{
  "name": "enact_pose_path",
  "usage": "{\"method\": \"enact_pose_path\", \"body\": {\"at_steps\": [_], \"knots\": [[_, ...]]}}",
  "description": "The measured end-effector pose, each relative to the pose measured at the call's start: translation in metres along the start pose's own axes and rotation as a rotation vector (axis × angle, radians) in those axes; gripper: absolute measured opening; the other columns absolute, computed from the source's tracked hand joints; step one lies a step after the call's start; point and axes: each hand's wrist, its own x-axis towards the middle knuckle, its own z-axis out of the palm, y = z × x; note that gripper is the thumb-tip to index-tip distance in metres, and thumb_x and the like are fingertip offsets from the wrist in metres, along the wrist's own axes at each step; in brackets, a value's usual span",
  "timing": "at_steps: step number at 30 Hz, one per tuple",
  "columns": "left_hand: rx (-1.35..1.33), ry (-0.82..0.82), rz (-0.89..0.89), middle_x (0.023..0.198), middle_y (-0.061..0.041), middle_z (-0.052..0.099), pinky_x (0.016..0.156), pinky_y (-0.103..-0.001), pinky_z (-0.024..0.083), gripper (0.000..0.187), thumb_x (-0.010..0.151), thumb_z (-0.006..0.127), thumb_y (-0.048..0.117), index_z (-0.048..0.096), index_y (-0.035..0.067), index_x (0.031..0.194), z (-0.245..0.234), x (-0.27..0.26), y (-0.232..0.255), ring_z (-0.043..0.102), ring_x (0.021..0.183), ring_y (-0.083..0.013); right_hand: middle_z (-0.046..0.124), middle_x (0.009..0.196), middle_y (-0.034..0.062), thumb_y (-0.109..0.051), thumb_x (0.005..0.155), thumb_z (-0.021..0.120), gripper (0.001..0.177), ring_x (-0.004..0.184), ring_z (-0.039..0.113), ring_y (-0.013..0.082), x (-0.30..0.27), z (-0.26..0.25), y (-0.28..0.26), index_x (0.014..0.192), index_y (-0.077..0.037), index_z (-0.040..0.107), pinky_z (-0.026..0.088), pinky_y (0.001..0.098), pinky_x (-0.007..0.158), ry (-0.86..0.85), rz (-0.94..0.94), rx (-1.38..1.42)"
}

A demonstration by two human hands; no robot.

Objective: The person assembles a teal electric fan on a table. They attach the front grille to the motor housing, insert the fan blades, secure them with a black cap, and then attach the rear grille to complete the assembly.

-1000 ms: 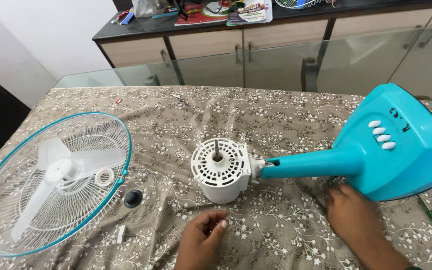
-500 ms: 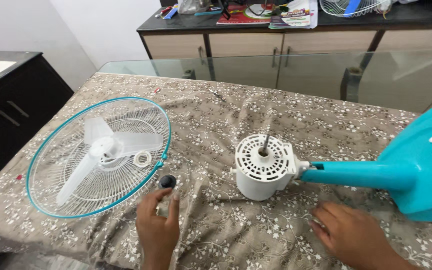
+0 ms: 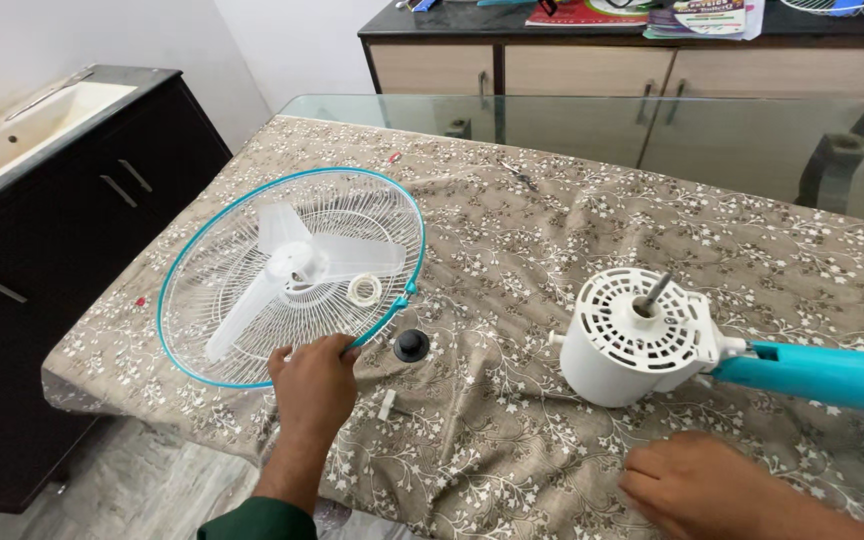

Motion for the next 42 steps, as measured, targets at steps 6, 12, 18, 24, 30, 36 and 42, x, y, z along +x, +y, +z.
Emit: {"method": "enact_pose_path", "body": {"at_steps": [6, 12, 18, 24, 30, 36, 42], "knots": [[-0.083, 0.124, 0.056, 0.090, -0.003, 0.073, 0.085, -0.046, 0.044, 0.018, 0.099, 0.063, 0.029, 0.073, 0.014, 0.101, -0.018, 0.021, -0.006, 0.067, 0.085, -0.0237, 0.058, 0.086, 0.0042, -0.022, 0.087, 0.072, 0.016, 0.077, 0.066, 0.0273, 0.012, 0.002, 0.000, 0.087, -0.012, 0.059, 0.054, 0.0451, 0.063, -0.077, 0.019, 0.004], [-0.034, 0.193, 0.170, 0.087, -0.004, 0.069, 0.073, -0.042, 0.050, 0.017, 0.098, 0.069, 0.030, 0.070, 0.013, 0.098, -0.037, 0.029, -0.003, 0.066, 0.082, -0.0262, 0.058, 0.084, 0.0047, -0.023, 0.087, 0.072, 0.018, 0.080, 0.066, 0.0284, 0.010, 0.002, 0.000, 0.087, -0.012, 0.058, 0.053, 0.0468, 0.064, -0.076, -0.038, -0.003], [-0.037, 0.158, 0.212, 0.085, -0.005, 0.068, 0.070, -0.045, 0.051, 0.036, 0.073, 0.085, 0.035, 0.065, 0.010, 0.091, -0.058, 0.038, -0.005, 0.066, 0.084, -0.0293, 0.059, 0.082, 0.0041, -0.023, 0.085, 0.072, 0.016, 0.077, 0.066, 0.0287, 0.011, -0.003, -0.003, 0.089, -0.012, 0.061, 0.055, 0.0452, 0.062, -0.014, -0.066, -0.036], [0.026, 0.217, 0.385, 0.085, -0.005, 0.064, 0.068, -0.043, 0.052, 0.032, 0.075, 0.084, 0.029, 0.063, 0.011, 0.092, -0.058, 0.028, -0.001, 0.066, 0.082, -0.0277, 0.061, 0.080, 0.0035, -0.019, 0.083, 0.074, 0.014, 0.074, 0.065, 0.0279, 0.007, -0.020, -0.010, 0.092, -0.013, 0.066, 0.053, 0.0439, 0.058, 0.075, -0.063, -0.025], [-0.035, 0.302, 0.455, 0.084, -0.005, 0.063, 0.065, -0.042, 0.051, 0.032, 0.079, 0.084, 0.032, 0.064, 0.010, 0.091, -0.076, 0.029, 0.007, 0.065, 0.077, -0.0264, 0.060, 0.086, 0.0046, -0.020, 0.079, 0.076, 0.017, 0.079, 0.065, 0.0298, -0.004, -0.037, -0.010, 0.087, -0.011, 0.064, 0.050, 0.0461, 0.061, 0.013, -0.037, -0.033], [-0.082, 0.297, 0.604, 0.080, -0.004, 0.064, 0.061, -0.039, 0.050, 0.032, 0.075, 0.083, 0.034, 0.066, 0.010, 0.087, -0.091, 0.019, 0.049, 0.064, 0.072, -0.0222, 0.067, 0.087, -0.0004, -0.031, 0.096, 0.074, 0.017, 0.076, 0.066, 0.0240, -0.032, -0.050, -0.012, 0.104, -0.016, 0.072, 0.049, 0.0448, 0.065, 0.147, 0.057, -0.109], [-0.207, 0.382, 0.844, 0.077, -0.002, 0.060, 0.061, -0.038, 0.046, 0.027, 0.086, 0.079, 0.032, 0.061, 0.013, 0.080, -0.114, 0.007, 0.103, 0.060, 0.069, -0.0204, 0.079, 0.092, -0.0059, -0.032, 0.087, 0.078, 0.018, 0.079, 0.073, 0.0169, -0.059, -0.072, -0.005, 0.098, -0.019, 0.075, 0.055, 0.0329, 0.070, 0.499, 0.266, -0.106]]}}
